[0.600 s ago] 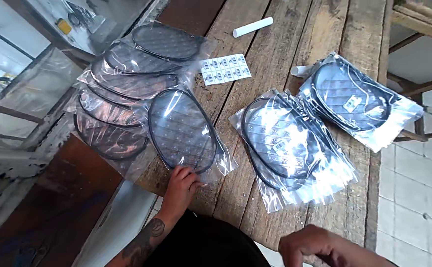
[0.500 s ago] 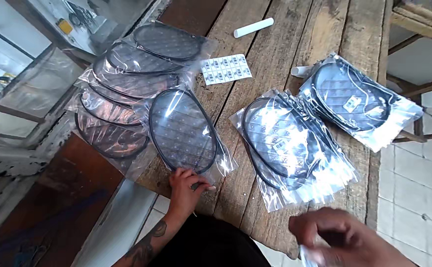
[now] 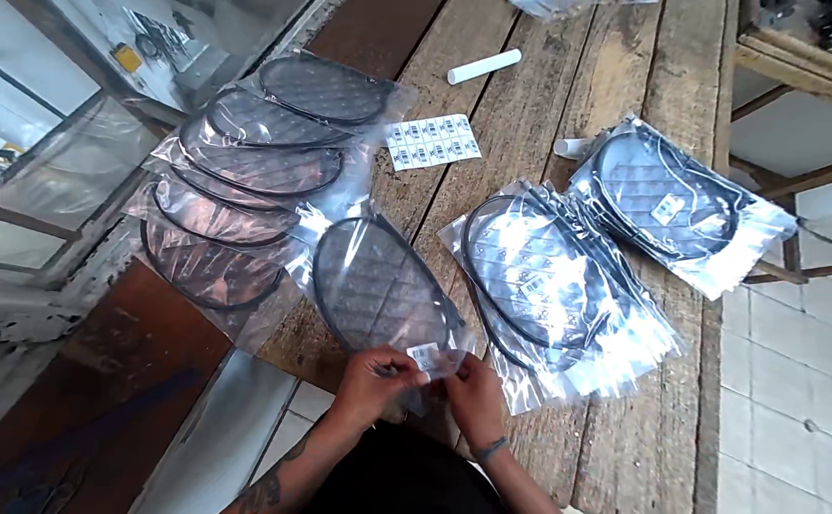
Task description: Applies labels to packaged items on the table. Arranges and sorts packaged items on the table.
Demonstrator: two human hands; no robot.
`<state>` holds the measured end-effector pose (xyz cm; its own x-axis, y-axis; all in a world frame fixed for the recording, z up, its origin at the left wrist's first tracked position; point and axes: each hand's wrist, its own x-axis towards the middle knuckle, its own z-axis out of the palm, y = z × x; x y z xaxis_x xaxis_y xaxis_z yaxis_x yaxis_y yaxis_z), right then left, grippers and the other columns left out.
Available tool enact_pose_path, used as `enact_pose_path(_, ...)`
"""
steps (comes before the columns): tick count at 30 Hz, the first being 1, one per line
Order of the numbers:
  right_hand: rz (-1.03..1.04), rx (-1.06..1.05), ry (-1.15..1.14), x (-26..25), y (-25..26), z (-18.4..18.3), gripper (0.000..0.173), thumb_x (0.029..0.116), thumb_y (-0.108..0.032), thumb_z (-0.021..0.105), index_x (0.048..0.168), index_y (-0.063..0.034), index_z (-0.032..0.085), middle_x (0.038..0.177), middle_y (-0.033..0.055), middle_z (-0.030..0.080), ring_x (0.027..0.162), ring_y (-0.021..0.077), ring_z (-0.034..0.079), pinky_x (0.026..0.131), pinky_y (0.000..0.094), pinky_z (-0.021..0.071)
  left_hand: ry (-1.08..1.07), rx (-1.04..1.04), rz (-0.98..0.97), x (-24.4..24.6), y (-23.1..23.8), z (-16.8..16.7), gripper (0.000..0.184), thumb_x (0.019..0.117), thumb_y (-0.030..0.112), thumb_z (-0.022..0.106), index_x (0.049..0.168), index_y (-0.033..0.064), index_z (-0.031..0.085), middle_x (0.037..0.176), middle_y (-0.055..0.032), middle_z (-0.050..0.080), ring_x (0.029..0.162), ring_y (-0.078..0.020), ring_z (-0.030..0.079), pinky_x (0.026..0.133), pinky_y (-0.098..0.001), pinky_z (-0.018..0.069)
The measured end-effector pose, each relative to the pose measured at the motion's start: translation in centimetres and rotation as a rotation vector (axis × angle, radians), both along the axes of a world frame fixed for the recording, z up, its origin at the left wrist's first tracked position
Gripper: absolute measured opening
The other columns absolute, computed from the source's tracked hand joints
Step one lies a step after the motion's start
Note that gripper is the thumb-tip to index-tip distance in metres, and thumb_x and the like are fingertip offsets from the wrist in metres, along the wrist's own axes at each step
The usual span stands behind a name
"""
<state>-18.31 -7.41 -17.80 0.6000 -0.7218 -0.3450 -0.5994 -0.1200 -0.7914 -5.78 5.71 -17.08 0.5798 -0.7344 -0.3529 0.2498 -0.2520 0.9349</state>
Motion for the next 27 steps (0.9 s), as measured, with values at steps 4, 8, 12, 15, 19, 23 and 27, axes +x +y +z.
enact_pose_path(4,0.339,-0.213,0.213,1.1,1.8,-0.1,0.045,0.0903,-0.013,0.067,0.132,0.0025,0.061,0.094,0.0227,0.073,0.088,0.0422,0.072,0.08,0.0609,0.0562,0.218,-0.09,-0.091,-2.3,-0.5,0.5,0.01,0.0831,0.012,0.082,0.091,0.0065,0.078,0.091,0.0046,0.072,0.088,-0.0011,0.066,0.083,-0.0205,0.0562)
enact_pose_path(8,0.238,-0.194,0.603,4.6,-0.3,1.1,0.046,0.1034,-0.024,0.053,0.143,-0.0015,0.047,0.092,0.0228,0.073,0.09,0.0435,0.072,0.082,0.0585,0.0557,0.188,-0.065,-0.123,-2.6,-0.7,0.4,0.012,0.0812,0.018,0.084,0.089,0.0098,0.079,0.087,0.0069,0.069,0.088,0.0001,0.064,0.082,-0.0192,0.0532)
enact_pose_path(12,0.152,-0.154,0.496,4.9,-0.5,0.6,0.044,0.1036,-0.032,0.055,0.138,-0.0048,0.054,0.093,0.0217,0.073,0.09,0.0425,0.072,0.081,0.0591,0.0555,0.133,-0.063,-0.197,-2.2,-1.0,0.0,0.013,0.0801,0.023,0.085,0.087,0.0129,0.08,0.086,0.0102,0.069,0.092,0.0001,0.06,0.089,-0.022,0.0474)
enact_pose_path(15,0.11,-0.271,0.355,4.7,-0.1,-1.3,0.043,0.1021,-0.04,0.058,0.126,-0.0047,0.062,0.079,0.0191,0.072,0.076,0.0417,0.072,0.067,0.0599,0.0553,0.094,-0.097,-0.241,-2.0,-0.9,-0.4,0.017,0.0815,0.028,0.085,0.088,0.0129,0.08,0.086,0.0098,0.069,0.092,-0.0006,0.06,0.091,-0.0247,0.0452)
enact_pose_path(19,0.192,-0.247,0.506,5.9,-0.2,0.8,0.04,0.1016,-0.034,0.057,0.131,-0.0069,0.06,0.089,0.0193,0.074,0.086,0.0408,0.073,0.076,0.0579,0.056,-0.58,-0.027,-0.241,2.1,0.2,-0.5,0.033,0.0891,0.042,0.076,0.109,0.0159,0.077,0.111,0.0024,0.073,0.11,-0.0092,0.065,0.098,-0.0339,0.0544)
enact_pose_path(23,0.282,-0.333,0.416,4.4,0.4,0.9,0.073,0.099,-0.039,0.062,0.154,-0.0011,0.035,0.084,0.0168,0.073,0.08,0.038,0.073,0.075,0.0558,0.0575,-1.207,0.341,-0.482,7.8,1.7,-3.8,0.085,0.0914,0.078,0.044,0.16,0.0275,0.038,0.171,0.0004,0.022,0.159,-0.0263,0.013,0.124,-0.0646,0.0114)
enact_pose_path(27,0.558,-0.932,-0.153,-2.1,-0.8,-3.0,0.036,0.0973,-0.03,0.064,0.129,-0.0142,0.07,0.102,0.009,0.074,0.09,0.0238,0.072,0.082,0.0397,0.0595,-1.263,0.394,-0.493,7.6,2.1,-5.2,0.086,0.0936,0.081,0.032,0.162,0.0287,0.032,0.172,0.0007,0.017,0.159,-0.0244,0.01,0.124,-0.0651,0.0096)
